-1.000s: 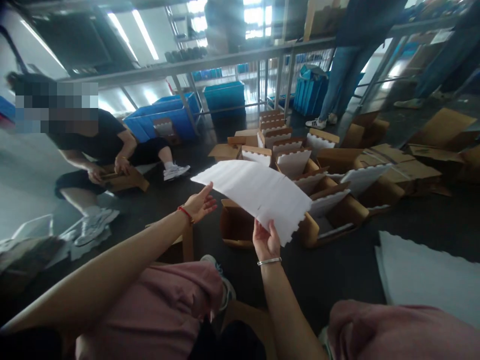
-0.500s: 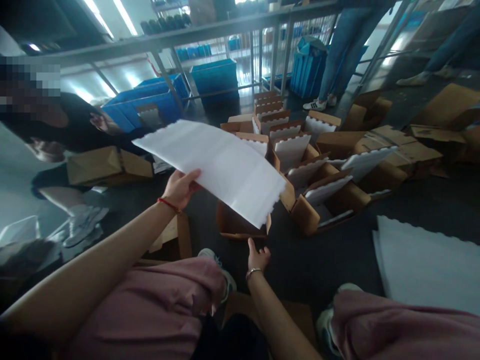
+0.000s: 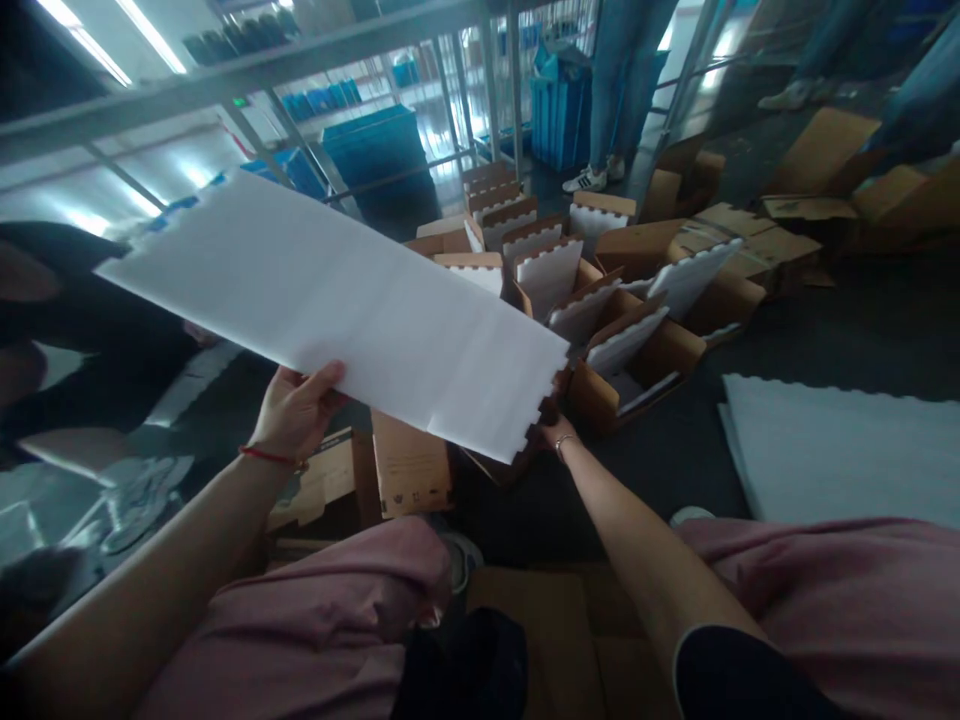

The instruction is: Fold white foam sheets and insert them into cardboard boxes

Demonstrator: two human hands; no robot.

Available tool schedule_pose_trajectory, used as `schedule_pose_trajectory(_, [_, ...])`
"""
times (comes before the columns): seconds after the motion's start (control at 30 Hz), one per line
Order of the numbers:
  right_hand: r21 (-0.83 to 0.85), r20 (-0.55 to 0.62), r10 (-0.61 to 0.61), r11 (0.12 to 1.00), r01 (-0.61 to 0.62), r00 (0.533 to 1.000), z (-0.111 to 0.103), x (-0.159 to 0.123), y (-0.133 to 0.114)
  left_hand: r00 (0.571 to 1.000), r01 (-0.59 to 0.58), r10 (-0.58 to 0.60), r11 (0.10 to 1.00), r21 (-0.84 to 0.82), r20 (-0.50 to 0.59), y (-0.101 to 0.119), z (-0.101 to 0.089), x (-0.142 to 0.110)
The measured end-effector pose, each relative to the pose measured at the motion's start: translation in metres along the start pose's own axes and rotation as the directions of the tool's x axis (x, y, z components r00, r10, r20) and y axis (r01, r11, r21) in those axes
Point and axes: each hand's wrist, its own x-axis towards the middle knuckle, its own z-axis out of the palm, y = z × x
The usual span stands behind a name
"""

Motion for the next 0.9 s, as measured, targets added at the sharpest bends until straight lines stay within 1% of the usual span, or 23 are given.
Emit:
schedule_pose_trajectory(0.07, [0.06,-0.034,0.003,0.998,-0.001,0.999,-0.025,-0.002,-0.01,0.999,0.045,-0.045,0.999,0.007,-0.004,-0.009,0.012,-0.006])
schedule_pose_trajectory(0.1, [0.132,-0.025,-0.001,0.991,0.004,1.0,-0.035,-0.009,-0.013,0.998,0.058,-0.058,0.998,0.003,-0.012,-0.014,0.019,-0.009])
schedule_pose_trajectory(0.13, [0.219,0.019,-0.01,0.976,0.006,1.0,-0.043,-0.018,-0.015,0.998,0.064,-0.064,0.998,0.002,-0.017,-0.021,0.027,-0.011])
schedule_pose_trajectory(0.2, [0.374,0.173,-0.054,0.927,-0.015,0.983,-0.051,-0.043,-0.015,0.998,0.064,-0.063,0.998,0.023,-0.023,-0.035,0.042,-0.015])
schedule_pose_trajectory(0.23, [0.408,0.239,-0.083,0.913,-0.023,0.968,-0.051,-0.056,-0.014,0.998,0.059,-0.058,0.997,0.055,-0.026,-0.042,0.049,-0.015])
schedule_pose_trajectory(0.27, [0.405,0.263,-0.105,0.914,-0.011,0.959,-0.05,-0.067,-0.012,0.998,0.057,-0.054,0.993,0.108,-0.025,-0.05,0.056,-0.014])
schedule_pose_trajectory(0.3, [0.361,0.236,-0.123,0.932,0.03,0.964,-0.05,-0.076,-0.011,0.999,0.052,-0.049,0.983,0.176,-0.02,-0.057,0.062,-0.012])
schedule_pose_trajectory(0.37, [0.206,0.086,-0.165,0.968,0.144,0.983,-0.051,-0.083,-0.011,1.0,0.021,-0.026,0.959,0.284,0.016,-0.067,0.07,-0.004])
schedule_pose_trajectory(0.43, [0.002,-0.035,-0.224,0.974,0.225,0.974,-0.059,-0.079,-0.013,0.999,-0.031,0.017,0.955,0.295,0.05,-0.072,0.075,0.009])
schedule_pose_trajectory(0.5, [-0.195,-0.068,-0.267,0.948,0.25,0.961,-0.069,-0.073,-0.017,0.998,-0.067,0.063,0.95,0.305,0.02,-0.073,0.077,0.021])
schedule_pose_trajectory(0.57, [-0.352,-0.075,-0.283,0.905,0.24,0.956,-0.077,-0.073,-0.02,0.996,-0.069,0.09,0.899,0.432,-0.027,-0.071,0.078,0.028])
schedule_pose_trajectory(0.6, [-0.42,-0.079,-0.287,0.878,0.229,0.955,-0.079,-0.075,-0.022,0.995,-0.063,0.093,0.86,0.507,-0.033,-0.07,0.079,0.028])
schedule_pose_trajectory(0.67, [-0.536,-0.093,-0.286,0.822,0.194,0.954,-0.078,-0.084,-0.025,0.996,-0.066,0.086,0.8,0.596,-0.005,-0.068,0.08,0.021])
schedule_pose_trajectory(0.73, [-0.609,-0.112,-0.283,0.777,0.159,0.953,-0.076,-0.095,-0.028,0.992,-0.129,0.104,0.772,0.622,0.078,-0.068,0.084,0.006])
schedule_pose_trajectory(0.77, [-0.632,-0.119,-0.285,0.76,0.149,0.951,-0.074,-0.1,-0.029,0.982,-0.188,0.123,0.746,0.638,0.146,-0.07,0.086,-0.003])
schedule_pose_trajectory(0.83, [-0.667,-0.115,-0.299,0.73,0.15,0.947,-0.072,-0.106,-0.031,0.943,-0.319,0.158,0.672,0.668,0.291,-0.077,0.092,-0.019])
schedule_pose_trajectory(0.9, [-0.692,-0.103,-0.308,0.705,0.154,0.946,-0.069,-0.105,-0.032,0.909,-0.395,0.147,0.6,0.695,0.39,-0.089,0.098,-0.03])
